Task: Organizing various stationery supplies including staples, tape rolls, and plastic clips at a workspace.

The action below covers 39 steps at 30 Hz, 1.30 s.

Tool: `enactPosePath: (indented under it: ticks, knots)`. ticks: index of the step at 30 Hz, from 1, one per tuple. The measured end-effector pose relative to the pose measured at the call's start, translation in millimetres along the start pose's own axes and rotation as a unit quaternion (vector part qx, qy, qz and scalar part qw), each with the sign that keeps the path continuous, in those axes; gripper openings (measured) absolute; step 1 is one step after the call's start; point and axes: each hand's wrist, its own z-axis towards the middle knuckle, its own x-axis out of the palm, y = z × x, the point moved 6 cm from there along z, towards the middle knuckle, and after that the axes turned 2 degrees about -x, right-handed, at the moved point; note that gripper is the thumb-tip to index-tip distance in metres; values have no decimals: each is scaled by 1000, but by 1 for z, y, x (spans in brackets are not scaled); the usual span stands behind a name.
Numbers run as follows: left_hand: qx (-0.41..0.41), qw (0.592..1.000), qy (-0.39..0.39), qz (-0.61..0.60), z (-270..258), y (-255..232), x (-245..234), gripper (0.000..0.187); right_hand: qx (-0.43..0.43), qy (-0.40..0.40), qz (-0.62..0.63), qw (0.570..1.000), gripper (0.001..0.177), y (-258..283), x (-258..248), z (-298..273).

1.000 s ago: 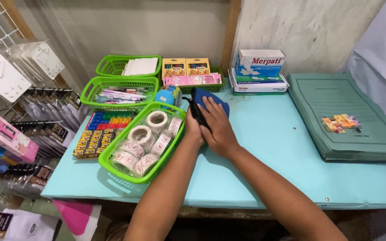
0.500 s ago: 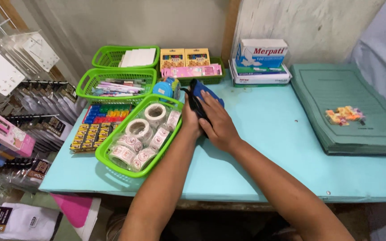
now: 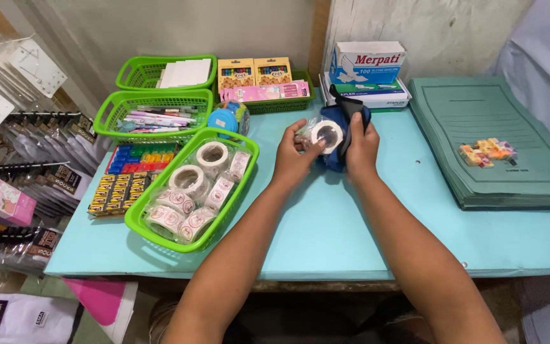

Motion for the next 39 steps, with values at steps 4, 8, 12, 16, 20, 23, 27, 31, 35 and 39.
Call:
enactPosePath:
  ticks: [4, 8, 12, 16, 20, 23, 27, 31, 35, 39]
  knots:
    - [-61, 997, -20, -49, 8, 20, -2, 51, -102, 18, -119, 988, 35, 48, 27, -29]
    - [-30, 983, -80, -160, 12, 31, -18, 45, -358, 154, -311, 867, 46, 101, 76, -66]
    - [104, 984, -78, -121, 23, 37, -17, 50, -350, 169, -343, 855, 52, 79, 71, -53]
    - [215, 973, -80, 3, -31, -94, -16, 47, -132, 83, -370, 916, 33, 36, 12, -10]
    - [315, 914, -51, 252, -72, -177, -17, 46, -108, 37, -334, 935, 31, -9, -37, 25]
    - [329, 841, -19, 429, -89, -181, -35, 49, -31, -5, -282, 959, 35, -18, -45, 25]
    - [270, 728, -36, 629, -87, -171, -86, 39, -44, 35, -292, 955, 36, 0, -30, 13]
    - [166, 633, -12, 756, -75, -127, -131, 35, -37, 33, -301, 952, 36, 4, -26, 6]
    - [55, 757, 60, 648, -66, -113, -149, 62, -44, 31, -310, 949, 36, -5, -32, 14]
    - [-79, 757, 124, 636, -56, -104, -160, 78, -22, 30, -305, 952, 36, -3, -29, 11]
